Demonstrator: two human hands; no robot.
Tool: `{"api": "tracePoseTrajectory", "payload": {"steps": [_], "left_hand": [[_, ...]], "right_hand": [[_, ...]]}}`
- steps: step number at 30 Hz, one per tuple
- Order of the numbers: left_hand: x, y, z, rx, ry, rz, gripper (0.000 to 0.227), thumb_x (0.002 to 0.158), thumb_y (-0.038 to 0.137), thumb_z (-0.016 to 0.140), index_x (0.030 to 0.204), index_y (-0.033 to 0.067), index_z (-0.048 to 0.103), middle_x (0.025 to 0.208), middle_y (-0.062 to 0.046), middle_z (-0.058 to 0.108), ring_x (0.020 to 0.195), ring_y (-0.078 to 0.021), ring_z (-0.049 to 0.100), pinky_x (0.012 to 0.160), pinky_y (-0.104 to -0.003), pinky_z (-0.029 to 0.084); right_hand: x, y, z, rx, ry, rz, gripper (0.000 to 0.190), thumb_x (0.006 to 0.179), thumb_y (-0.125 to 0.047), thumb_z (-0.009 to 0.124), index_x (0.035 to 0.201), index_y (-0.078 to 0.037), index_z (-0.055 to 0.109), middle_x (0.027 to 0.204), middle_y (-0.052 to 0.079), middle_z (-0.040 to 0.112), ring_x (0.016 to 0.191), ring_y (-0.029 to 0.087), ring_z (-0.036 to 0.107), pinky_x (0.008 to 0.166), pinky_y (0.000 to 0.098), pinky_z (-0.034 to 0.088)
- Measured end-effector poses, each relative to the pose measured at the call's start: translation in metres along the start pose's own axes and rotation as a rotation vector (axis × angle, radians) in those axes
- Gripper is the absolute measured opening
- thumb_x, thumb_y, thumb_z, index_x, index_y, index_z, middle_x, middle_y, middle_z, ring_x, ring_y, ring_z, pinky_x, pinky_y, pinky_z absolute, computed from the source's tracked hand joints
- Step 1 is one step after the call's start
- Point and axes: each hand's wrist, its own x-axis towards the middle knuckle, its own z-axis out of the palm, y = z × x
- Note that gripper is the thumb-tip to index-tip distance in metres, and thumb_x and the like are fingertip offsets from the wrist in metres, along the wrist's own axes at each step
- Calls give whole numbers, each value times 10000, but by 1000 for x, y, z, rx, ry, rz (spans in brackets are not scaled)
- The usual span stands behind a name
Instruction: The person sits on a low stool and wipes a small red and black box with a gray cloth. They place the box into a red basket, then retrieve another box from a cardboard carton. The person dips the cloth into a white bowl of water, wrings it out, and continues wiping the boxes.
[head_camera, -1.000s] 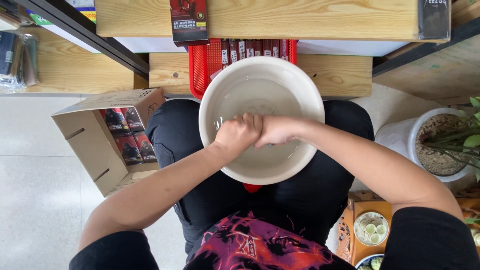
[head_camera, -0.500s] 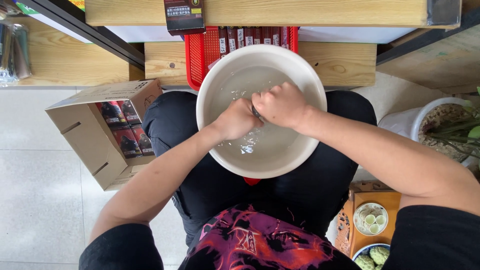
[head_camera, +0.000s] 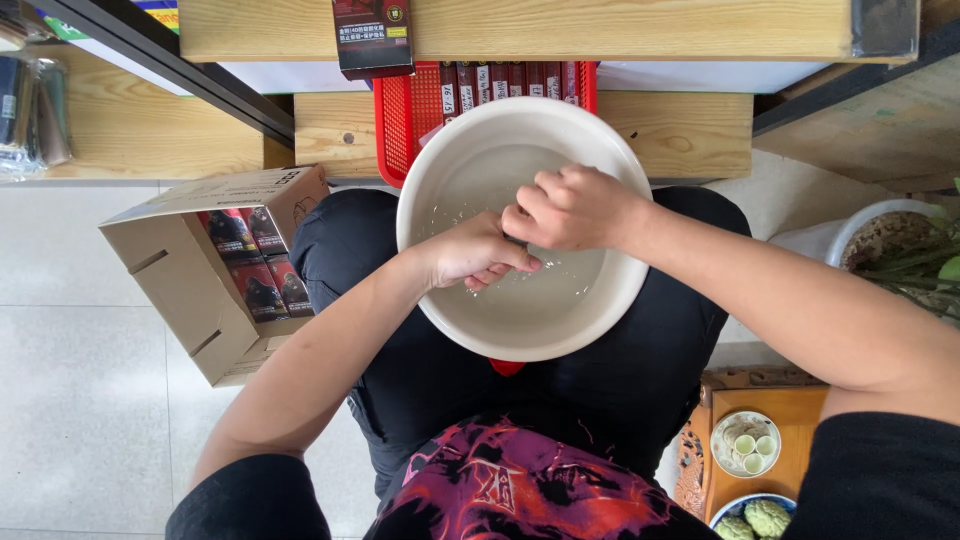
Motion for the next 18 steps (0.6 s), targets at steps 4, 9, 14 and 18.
{"api": "tracePoseTrajectory", "payload": {"steps": [4,9,14,18], "left_hand": [[5,-4,-1,366,218,24,257,746,238,795,752,49,621,516,-60,530,407,-120,522,385,-247,441],[5,-11,5,786,625,148,612,705,354,820,1243,185,580,1047,-180,690,998,-365,692,845,-436,588],[12,-33,-1,1551,922,1061,635,798,271,765,1361,69,551,1251,-168,566,1221,-349,550,960,-466,506],[23,-34,7,1775,949,1165,382,952,191,554,1305,53,604,1237,-129,628,1213,-273,580,1071,-451,410]], "right_hand": [[1,-8,-18,208,-524,267,147,805,-148,594,911,-175,496,674,12,503,578,223,576,512,338,491],[12,14,-20,602,-1187,845,330,858,-205,650,1176,-166,573,925,150,723,850,366,725,672,471,574],[-18,16,9,1317,-1107,1391,227,820,-200,698,689,-53,586,456,29,465,318,166,468,270,281,357],[-3,9,-1,1752,-1121,1505,247,833,-121,717,737,-92,491,495,-2,364,317,92,398,268,193,248]]}}
